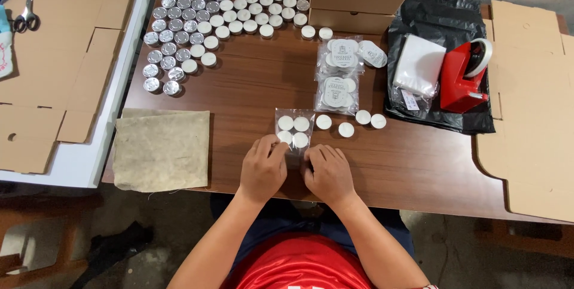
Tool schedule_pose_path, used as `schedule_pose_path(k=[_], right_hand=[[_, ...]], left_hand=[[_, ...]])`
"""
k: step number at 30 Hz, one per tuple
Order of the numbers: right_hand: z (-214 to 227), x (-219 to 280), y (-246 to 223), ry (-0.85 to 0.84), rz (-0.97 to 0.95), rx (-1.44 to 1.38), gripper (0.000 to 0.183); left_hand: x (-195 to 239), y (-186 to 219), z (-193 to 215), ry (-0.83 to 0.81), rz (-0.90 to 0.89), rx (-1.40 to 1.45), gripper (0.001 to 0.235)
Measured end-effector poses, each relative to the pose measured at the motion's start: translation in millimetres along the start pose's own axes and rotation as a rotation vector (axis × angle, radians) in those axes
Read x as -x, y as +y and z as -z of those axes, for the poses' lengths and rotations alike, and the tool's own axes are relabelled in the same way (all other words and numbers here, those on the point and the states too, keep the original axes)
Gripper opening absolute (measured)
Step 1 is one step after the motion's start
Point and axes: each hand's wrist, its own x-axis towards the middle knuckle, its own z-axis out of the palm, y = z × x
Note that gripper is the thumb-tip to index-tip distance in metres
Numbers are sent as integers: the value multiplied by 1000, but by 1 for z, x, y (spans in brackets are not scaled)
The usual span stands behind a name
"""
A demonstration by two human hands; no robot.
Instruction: Bagging small white tea light candles into clear plastic bags and organizing them on a table.
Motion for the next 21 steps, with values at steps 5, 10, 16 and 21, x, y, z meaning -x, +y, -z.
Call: schedule_pose_path(k=[5,10,16,21], right_hand=[[0,1,-1,78,-74,53,14],[-2,7,3,80,-54,28,16],[30,1,-5,2,-85,-149,19],[33,11,-1,-39,-55,-33,16]], left_hand=[[10,0,-11,38,-174,80,13],[-3,6,10,37,-127,266,33],[-10,8,34,-124,-81,454,54],[13,9,21,20,-122,203,4]])
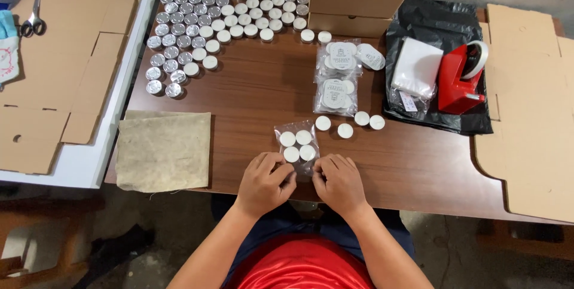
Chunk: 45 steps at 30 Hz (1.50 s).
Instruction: Bagging small white tea light candles into clear plastic bags and organizing them on a table.
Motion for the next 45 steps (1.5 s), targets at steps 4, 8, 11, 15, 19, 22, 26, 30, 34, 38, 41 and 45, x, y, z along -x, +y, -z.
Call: schedule_pose_path(k=[4,8,11,15,19,22,26,30,34,38,41,45], right_hand=[[42,-23,-9,-133,-45,-202,20],[64,-45,60,-91,-252,-290,18],[64,-91,134,101,-228,89,15],[40,-152,205,-66,-295,401,32],[0,-165,225,-266,-242,583,32],[-24,-163,241,-212,-201,698,19],[-26,-162,230,89,112,807,9],[-28,-159,232,174,243,819,10],[-24,-155,236,109,182,795,9],[-9,-144,224,49,26,738,10],[14,-148,197,272,30,570,9],[63,-120,150,481,-267,-122,23]], left_hand=[[6,1,-10,5,-109,-50,2],[5,4,-3,2,-164,2,3],[4,4,-1,-32,-130,8,5],[-8,5,6,-167,12,71,8],[-3,2,3,-224,44,87,10],[-2,3,2,-204,49,54,11],[0,3,2,-203,63,71,14],[1,3,1,-208,69,73,16],[1,2,1,-204,63,68,16],[2,1,2,-201,48,60,15],[2,2,2,-190,39,58,16],[2,3,2,-117,11,42,13]])
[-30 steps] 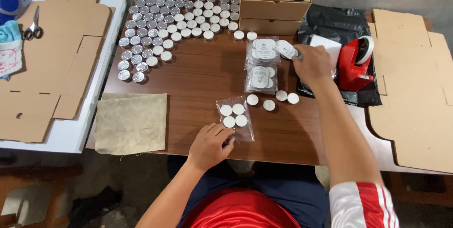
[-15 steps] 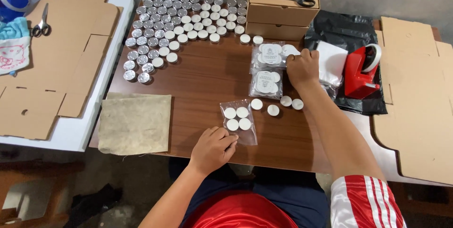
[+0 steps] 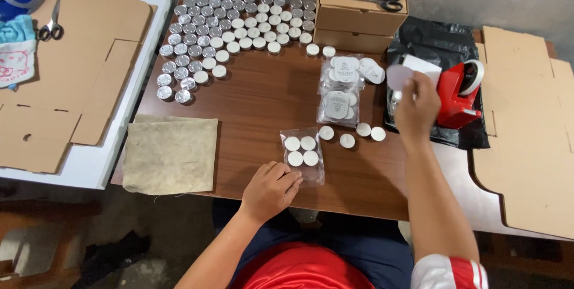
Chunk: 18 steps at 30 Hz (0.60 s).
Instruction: Bagging small white tea light candles into clear plastic bags and organizing them on a table.
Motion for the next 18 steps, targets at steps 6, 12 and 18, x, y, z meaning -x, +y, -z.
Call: schedule_pose_path(k=[6,12,18], right_hand=[[49,118,-94,-304,-367,-278,22],[43,192,-133,-353,373,-391,7],[31,168,-154,-187,601,-9,14]], left_hand=[[-2,1,3,28,-26,4,12],[-12,8,21,-17,-112,121,6],[-16,13,25,-32,-142,156,14]])
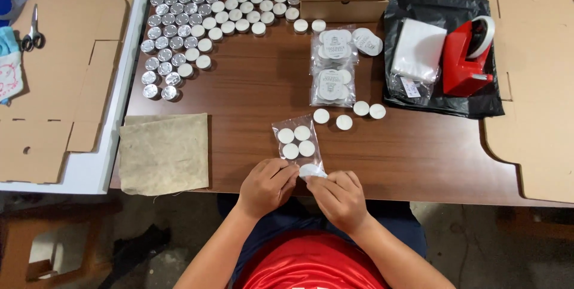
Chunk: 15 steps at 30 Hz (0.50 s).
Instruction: Bagging small white tea light candles into clear plastic bags and organizing them on a table.
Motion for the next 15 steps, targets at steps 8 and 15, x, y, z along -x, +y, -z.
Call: schedule_pose_path(k=[8,15], right_hand=[[-39,22,9,120,-23,-135,13],[-29,8,6,28,-15,-61,15]], left_hand=[[6,-5,-8,87,17,-105,12],[18,-14,-19,124,35,-120,11]])
